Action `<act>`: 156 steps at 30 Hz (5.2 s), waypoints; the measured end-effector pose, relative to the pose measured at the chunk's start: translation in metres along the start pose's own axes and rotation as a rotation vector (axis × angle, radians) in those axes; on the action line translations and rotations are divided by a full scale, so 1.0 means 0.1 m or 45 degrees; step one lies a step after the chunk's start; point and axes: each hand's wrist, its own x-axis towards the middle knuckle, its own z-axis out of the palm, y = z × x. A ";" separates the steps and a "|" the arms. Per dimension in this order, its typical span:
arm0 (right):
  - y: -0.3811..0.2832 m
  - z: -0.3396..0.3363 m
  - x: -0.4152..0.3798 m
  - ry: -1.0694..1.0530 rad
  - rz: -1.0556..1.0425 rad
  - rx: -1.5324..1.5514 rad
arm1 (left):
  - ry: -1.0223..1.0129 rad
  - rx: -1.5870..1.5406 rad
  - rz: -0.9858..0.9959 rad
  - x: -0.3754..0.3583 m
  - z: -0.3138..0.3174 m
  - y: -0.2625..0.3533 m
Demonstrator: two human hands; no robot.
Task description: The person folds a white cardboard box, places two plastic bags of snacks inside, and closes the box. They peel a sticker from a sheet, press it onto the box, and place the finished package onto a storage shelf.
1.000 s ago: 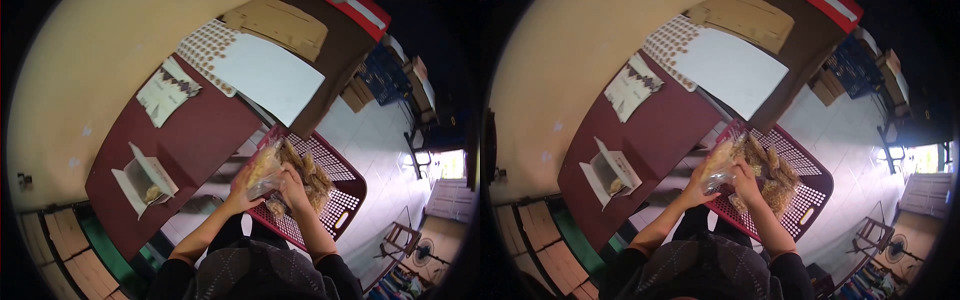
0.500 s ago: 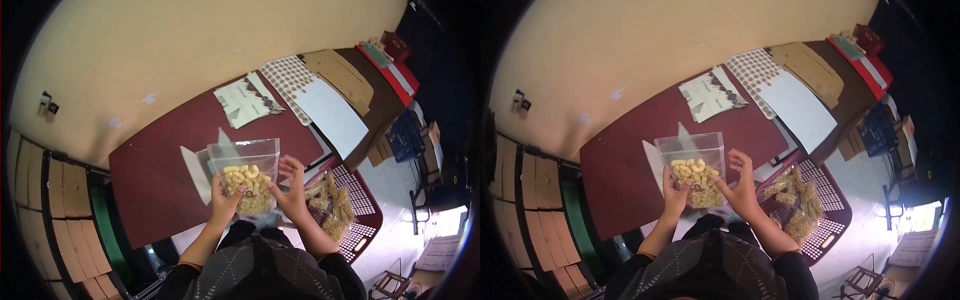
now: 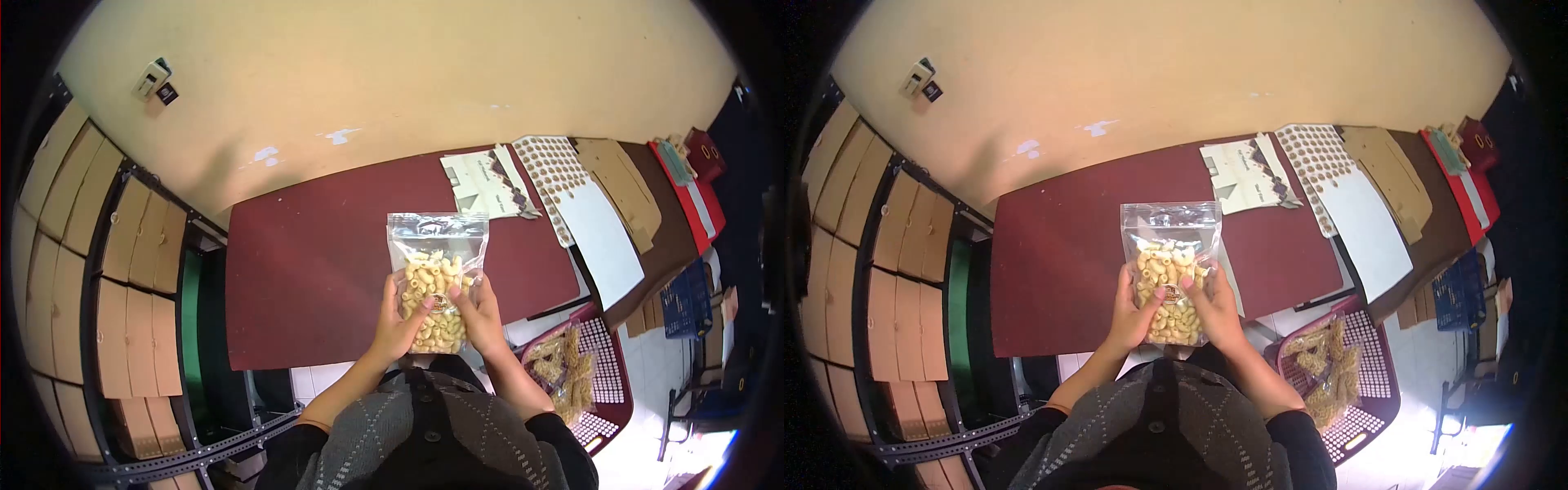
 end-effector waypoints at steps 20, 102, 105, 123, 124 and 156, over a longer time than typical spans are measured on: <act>-0.18 -0.04 0.71 -0.262 0.250 -0.027 | -0.034 0.139 -0.071 0.44 -0.04 0.15; -0.60 -0.09 0.75 -0.058 -0.346 -0.768 | -0.323 0.706 0.487 0.81 0.32 0.15; -0.58 -0.19 0.81 -0.378 -0.430 -0.816 | -0.122 -0.044 0.202 0.84 0.34 0.09; -0.50 -0.43 0.97 -0.295 0.193 -0.166 | -0.115 -0.074 -0.059 0.88 0.00 -0.01; -0.53 -0.39 0.96 -0.262 0.210 -0.015 | -0.112 -0.124 -0.055 0.89 -0.03 -0.01; -0.66 -0.75 0.98 -0.721 -0.212 -1.208 | -0.235 0.203 0.056 0.96 -0.24 -0.38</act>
